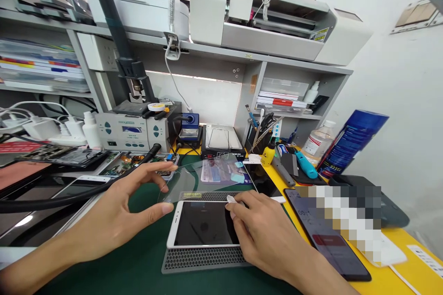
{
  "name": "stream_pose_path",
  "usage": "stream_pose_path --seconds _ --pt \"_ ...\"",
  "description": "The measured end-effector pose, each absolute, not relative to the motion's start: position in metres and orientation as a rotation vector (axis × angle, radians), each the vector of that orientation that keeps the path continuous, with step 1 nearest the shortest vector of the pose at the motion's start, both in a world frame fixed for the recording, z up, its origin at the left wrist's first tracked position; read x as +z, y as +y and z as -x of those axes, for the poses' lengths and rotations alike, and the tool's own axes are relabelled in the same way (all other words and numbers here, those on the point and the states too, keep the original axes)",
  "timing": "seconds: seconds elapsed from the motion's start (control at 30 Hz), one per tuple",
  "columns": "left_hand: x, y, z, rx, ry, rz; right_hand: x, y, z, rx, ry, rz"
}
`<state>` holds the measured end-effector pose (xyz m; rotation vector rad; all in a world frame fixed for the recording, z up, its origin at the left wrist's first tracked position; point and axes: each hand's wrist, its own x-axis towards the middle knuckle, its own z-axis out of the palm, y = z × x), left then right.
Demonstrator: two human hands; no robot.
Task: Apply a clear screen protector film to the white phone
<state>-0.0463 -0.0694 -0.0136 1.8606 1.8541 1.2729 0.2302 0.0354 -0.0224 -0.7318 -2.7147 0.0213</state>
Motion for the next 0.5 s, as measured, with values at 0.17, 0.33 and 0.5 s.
stream_pose_path --seconds 0.17,0.33,0.5 --pt "-0.0145 -0.0699 0.048 1.266 1.828 -1.85 -0.0228 0.0362 -0.2298 0.009 -2.718 0.73" --pt "-0.0139 -0.0705 0.0487 1.218 1.835 -1.85 -0.0223 0.0359 -0.2295 0.034 -2.71 0.738" --pt "-0.0139 -0.0705 0.0468 1.242 1.821 -1.813 -0.0209 0.0356 -0.2297 0.053 -2.72 0.734"
